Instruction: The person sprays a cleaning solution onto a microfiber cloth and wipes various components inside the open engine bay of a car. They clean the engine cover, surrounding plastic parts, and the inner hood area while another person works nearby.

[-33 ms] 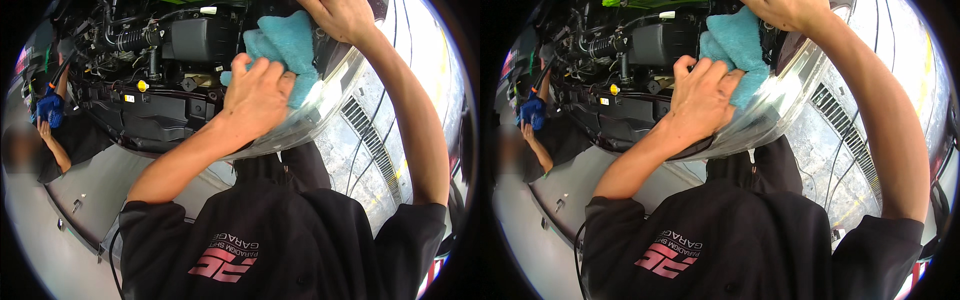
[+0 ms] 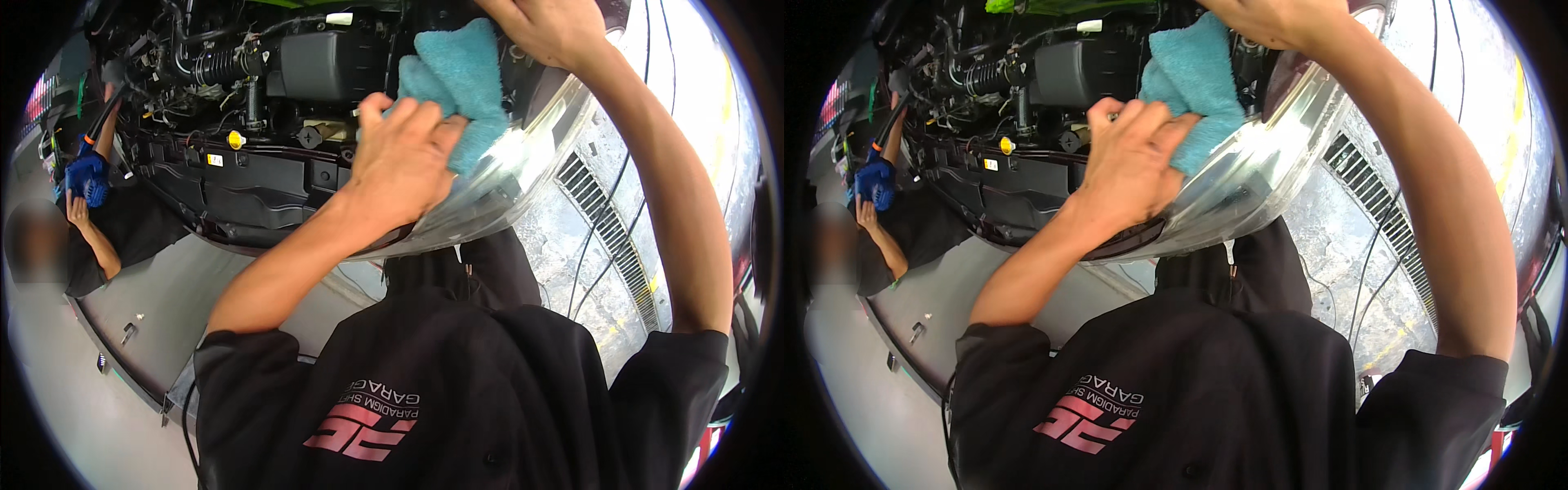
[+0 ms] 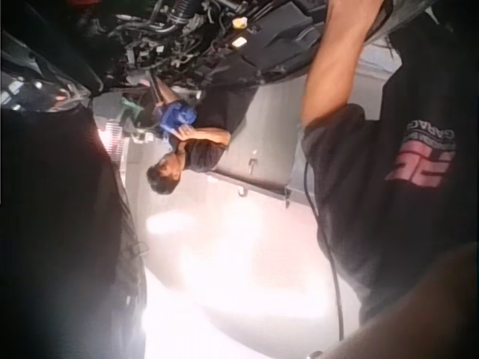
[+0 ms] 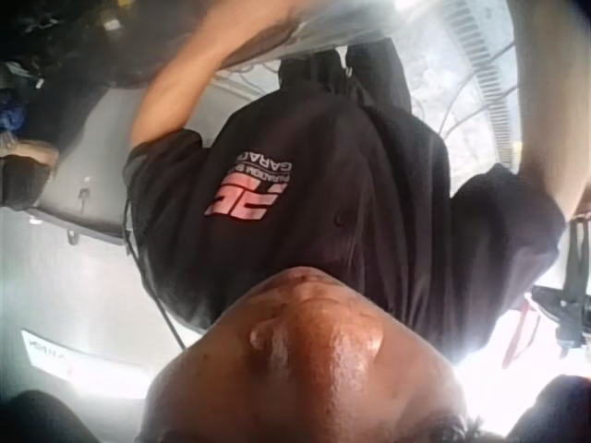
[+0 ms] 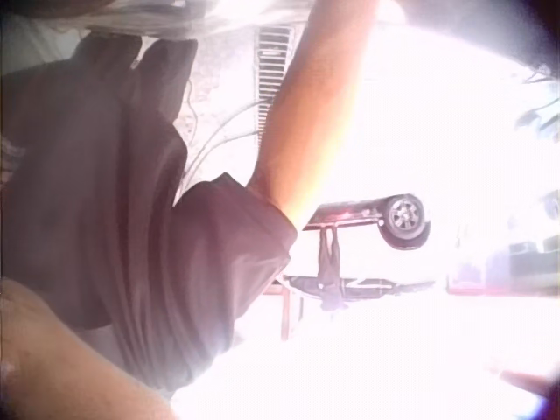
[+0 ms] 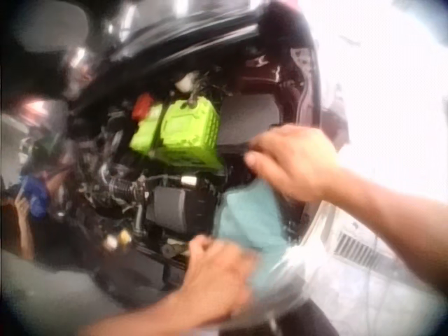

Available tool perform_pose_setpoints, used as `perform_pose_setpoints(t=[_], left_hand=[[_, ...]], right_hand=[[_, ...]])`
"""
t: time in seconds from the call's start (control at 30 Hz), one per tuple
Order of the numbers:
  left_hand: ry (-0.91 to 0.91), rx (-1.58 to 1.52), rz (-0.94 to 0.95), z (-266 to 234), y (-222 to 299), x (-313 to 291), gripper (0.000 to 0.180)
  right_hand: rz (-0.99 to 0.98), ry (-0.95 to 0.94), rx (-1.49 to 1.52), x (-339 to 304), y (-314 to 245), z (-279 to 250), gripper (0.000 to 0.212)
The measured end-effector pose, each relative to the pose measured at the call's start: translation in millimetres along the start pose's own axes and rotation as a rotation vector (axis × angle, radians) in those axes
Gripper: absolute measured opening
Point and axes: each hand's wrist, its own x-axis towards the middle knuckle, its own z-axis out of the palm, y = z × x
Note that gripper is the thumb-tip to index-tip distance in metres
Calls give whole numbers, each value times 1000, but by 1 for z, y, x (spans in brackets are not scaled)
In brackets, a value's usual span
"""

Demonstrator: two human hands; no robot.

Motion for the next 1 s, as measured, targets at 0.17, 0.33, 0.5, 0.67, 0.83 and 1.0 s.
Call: perform_pose_setpoints(t=[0.17, 0.33, 0.5, 0.67, 0.83, 1.0], left_hand=[[89, -55, -47, -13, 0, 13, 56], [101, -96, 50, 5, 2, 31, 62], [-6, 148, 184, 1, 7, 33, 47], [-208, 453, 397, -14, 25, 52, 30], [-128, 349, 408, -10, 5, 62, 21], [-190, 288, 232, -5, 21, 62, 19]], right_hand=[[86, -94, 32, 4, -7, -7, 47], [114, -156, 34, 7, -7, -12, 45], [46, -83, -22, 7, -4, -4, 45], [117, -181, -19, 2, -7, -21, 47], [161, -214, -56, 9, -17, -23, 47], [124, -219, -13, 9, -8, -13, 50]])
